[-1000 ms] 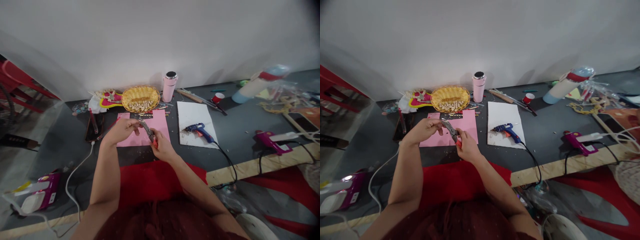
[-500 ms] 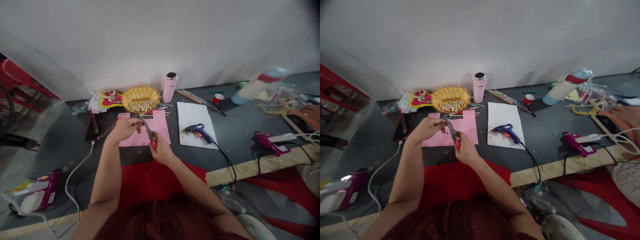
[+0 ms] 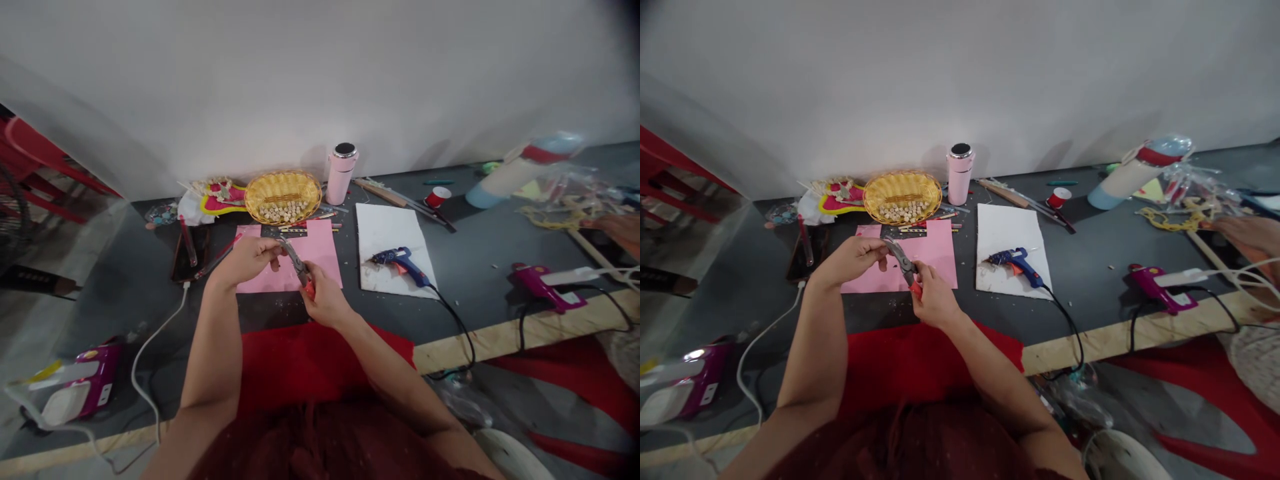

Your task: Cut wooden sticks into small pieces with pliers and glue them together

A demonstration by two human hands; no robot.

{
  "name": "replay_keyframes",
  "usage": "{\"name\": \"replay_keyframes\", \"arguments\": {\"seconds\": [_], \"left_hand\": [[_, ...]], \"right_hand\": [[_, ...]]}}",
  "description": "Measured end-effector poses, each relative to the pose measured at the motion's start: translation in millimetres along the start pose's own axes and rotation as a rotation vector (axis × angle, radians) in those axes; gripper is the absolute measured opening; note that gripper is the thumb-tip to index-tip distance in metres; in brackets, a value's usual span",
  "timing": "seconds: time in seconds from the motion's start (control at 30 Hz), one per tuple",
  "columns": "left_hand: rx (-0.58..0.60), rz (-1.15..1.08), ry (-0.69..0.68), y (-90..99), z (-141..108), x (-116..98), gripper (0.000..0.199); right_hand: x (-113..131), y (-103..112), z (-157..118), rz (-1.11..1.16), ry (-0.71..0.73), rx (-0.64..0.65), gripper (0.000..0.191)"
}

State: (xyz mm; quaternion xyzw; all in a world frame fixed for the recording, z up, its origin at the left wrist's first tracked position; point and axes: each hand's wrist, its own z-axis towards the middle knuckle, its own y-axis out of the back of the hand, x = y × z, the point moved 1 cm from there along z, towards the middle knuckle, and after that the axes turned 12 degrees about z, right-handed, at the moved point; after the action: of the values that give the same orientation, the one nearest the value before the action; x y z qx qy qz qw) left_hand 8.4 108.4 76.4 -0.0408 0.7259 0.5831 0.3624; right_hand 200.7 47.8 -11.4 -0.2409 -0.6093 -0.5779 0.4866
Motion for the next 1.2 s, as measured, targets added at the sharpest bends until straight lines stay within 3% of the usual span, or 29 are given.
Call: {"name": "replay_keyframes", "arguments": {"seconds": [0.17,0.47,0.63,0.8,1.0,1.2], "left_hand": [[-0.023,0.014,0.003,-0.2,1.0,-1.1,0.029],[-0.066,0.021,0.007,-1.8,2.9,0.8,0.033],[-0.184,0.074,0.033,-2.2,4.4,-1.9,0.026],[-0.143,0.059,-0.02,-3.4,4.9,-2.4,0.027],[-0.13,0.069,0.011,-4.3,5.9,-2.9,0.027],[-0.127,0.054,0.024,-3.9,6.0,-2.3,0.027]], "right_hand": [[3.8,-2.1,-2.2,0.02,-0.036,0.008,0.054],[10.9,0.5,-1.6,0.304,-0.051,0.078,0.046],[4.3,4.1,1.2,0.206,-0.013,-0.017,0.056],[0.1,5.9,2.2,0.063,0.021,-0.036,0.061],[-1.3,0.6,-0.1,-0.011,-0.016,-0.046,0.057],[6.3,-1.1,-1.7,0.059,-0.059,-0.019,0.051]]}}
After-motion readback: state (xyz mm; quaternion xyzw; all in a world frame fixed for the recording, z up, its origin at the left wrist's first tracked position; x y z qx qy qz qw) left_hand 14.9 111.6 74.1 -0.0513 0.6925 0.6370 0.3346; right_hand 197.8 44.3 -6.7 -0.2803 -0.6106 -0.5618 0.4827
